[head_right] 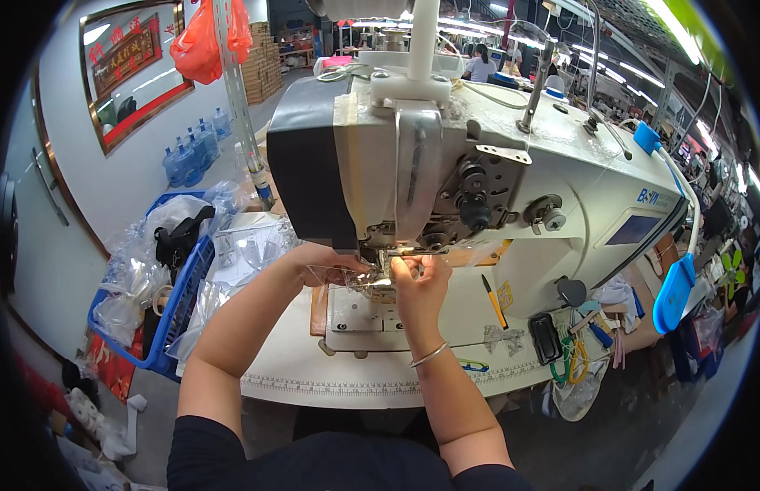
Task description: The person repeatedly sews small transparent plastic pieces using a sewing machine, then trims the excess thread with scissors. They handle the pieces one at a time, aligning them under the needle, sewing, and cutting the thread before moving to the next piece.
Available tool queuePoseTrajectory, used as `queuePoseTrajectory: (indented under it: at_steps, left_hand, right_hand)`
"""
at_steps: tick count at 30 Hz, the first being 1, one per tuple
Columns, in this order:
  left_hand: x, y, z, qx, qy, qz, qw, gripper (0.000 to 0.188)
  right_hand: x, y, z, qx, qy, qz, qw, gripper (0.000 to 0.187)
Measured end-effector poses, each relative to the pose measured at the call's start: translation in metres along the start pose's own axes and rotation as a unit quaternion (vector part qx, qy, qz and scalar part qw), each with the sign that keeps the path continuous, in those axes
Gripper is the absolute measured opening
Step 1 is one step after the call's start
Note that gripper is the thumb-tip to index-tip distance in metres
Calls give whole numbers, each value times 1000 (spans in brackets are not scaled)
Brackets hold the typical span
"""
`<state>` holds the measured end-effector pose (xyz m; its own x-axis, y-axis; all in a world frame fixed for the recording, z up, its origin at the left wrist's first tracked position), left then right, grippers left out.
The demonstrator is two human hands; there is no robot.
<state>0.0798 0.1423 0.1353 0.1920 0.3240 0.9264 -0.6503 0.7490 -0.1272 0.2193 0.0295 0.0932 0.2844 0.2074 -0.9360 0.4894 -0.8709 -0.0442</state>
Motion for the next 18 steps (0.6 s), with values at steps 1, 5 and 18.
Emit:
queuePoseTrajectory:
  at_steps: [1,5,18]
  left_hand:
    - [0,0,-1,5,3,6,1000,20]
    - [-1,1,-3,22,31,31,999,17]
    - [-9,0,-3,20,5,65,998,11]
  right_hand:
    - [5,-3,-2,-5,-39,-57,998,13]
    - [-8,-5,-4,-42,-83,-137,986,14]
    - [-6,-4,-8,-63,-192,-201,959,21]
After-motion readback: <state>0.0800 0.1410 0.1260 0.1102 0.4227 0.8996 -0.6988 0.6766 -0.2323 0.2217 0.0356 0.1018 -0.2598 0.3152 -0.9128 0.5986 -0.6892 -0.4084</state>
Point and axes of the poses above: each hand's wrist, its own z-axis away from the middle knuckle, its own y-axis out of the back of the hand, x = y × z, the point moved 2 cm from there along -z, towards the middle knuckle, and after that the axes turned 10 degrees about x, right-handed, at the moved point
